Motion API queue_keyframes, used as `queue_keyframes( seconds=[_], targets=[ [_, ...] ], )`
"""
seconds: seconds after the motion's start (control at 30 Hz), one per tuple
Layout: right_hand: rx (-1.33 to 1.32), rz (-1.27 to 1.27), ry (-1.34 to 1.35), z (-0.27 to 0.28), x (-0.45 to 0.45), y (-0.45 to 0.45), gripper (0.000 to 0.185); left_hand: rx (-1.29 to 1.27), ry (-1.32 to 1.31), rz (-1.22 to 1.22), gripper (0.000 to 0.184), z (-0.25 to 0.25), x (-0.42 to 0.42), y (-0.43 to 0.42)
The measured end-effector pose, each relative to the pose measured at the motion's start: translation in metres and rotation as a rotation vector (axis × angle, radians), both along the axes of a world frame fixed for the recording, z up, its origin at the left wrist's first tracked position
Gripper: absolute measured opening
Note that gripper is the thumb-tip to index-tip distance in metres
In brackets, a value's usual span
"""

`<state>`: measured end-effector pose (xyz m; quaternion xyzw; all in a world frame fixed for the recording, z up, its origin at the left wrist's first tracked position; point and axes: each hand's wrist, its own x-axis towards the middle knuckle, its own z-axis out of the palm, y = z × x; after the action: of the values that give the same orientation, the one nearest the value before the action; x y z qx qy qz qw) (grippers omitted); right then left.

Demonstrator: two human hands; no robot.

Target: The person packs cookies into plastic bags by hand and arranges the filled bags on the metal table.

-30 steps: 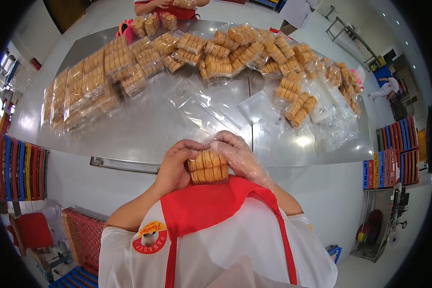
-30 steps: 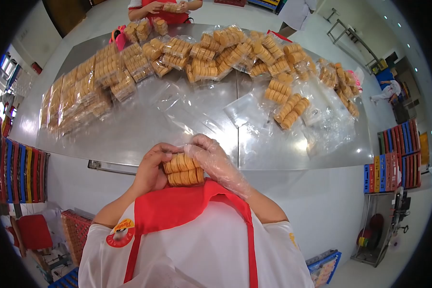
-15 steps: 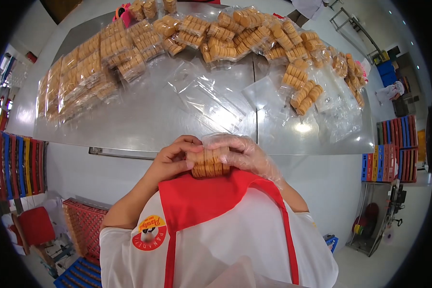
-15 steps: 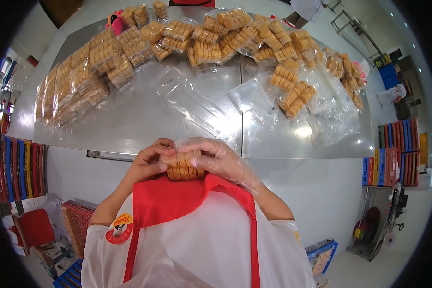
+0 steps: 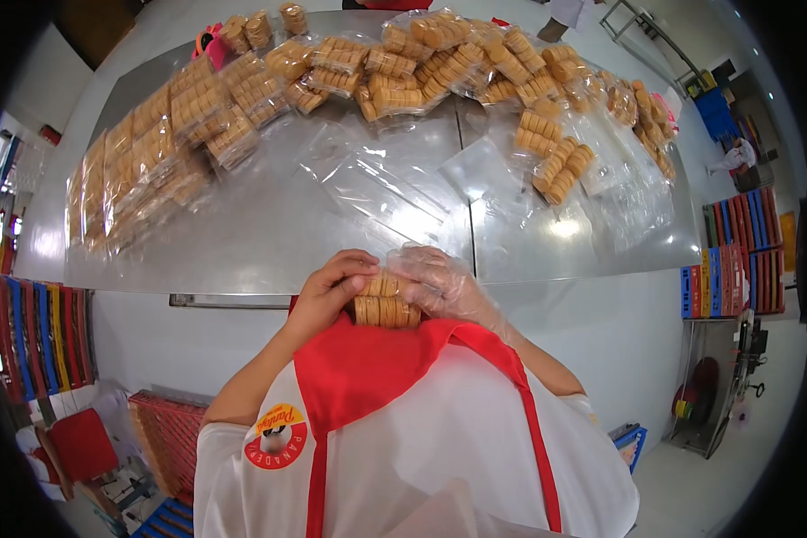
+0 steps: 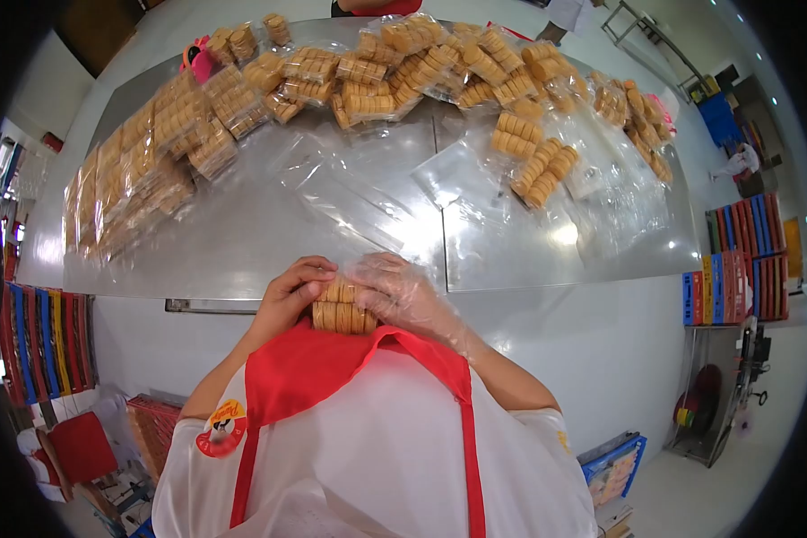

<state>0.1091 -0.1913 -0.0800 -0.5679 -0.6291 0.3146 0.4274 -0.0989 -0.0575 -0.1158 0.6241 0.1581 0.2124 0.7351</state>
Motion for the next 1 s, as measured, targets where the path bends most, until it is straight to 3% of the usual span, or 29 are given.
queue_keyframes(
  seconds=[0.03, 0.13, 0.23, 0.33, 0.43, 0.47, 0.63, 0.77, 1.0],
  targets=[
    [0.047, -0.009, -0.131, 0.004, 0.000, 0.000, 0.041, -0.032, 0.009, 0.020, 0.018, -0.003, 0.004, -0.001],
    [-0.261, 0.100, -0.296, 0.043, 0.001, 0.005, 0.068, -0.119, 0.087, 0.056, 0.018, -0.001, 0.016, -0.002],
    [-0.471, 0.005, -0.357, 0.048, -0.016, 0.008, 0.099, -0.125, 0.196, 0.052, 0.017, -0.002, 0.033, -0.001],
    [-0.491, -0.024, -0.408, 0.055, -0.024, 0.011, 0.113, -0.189, 0.258, 0.027, 0.018, 0.005, 0.053, -0.006],
    [-0.399, -0.102, -0.132, 0.050, -0.011, 0.000, 0.108, -0.095, 0.365, -0.015, 0.021, 0.032, 0.068, -0.012],
    [-0.362, -0.154, 0.117, 0.044, -0.005, -0.008, 0.105, -0.026, 0.409, -0.031, 0.022, 0.043, 0.074, -0.012],
    [-0.147, -0.450, 1.296, 0.006, 0.022, -0.061, 0.088, 0.891, 0.249, 0.071, 0.022, 0.070, 0.121, -0.009],
    [0.016, -0.410, 1.515, 0.021, 0.039, -0.085, 0.079, 1.477, 0.206, 0.069, 0.023, 0.053, 0.164, -0.012],
    [0.258, -0.349, 1.512, 0.039, 0.043, -0.099, 0.075, 1.672, 0.411, -0.115, 0.021, 0.024, 0.190, -0.024]
  ],
)
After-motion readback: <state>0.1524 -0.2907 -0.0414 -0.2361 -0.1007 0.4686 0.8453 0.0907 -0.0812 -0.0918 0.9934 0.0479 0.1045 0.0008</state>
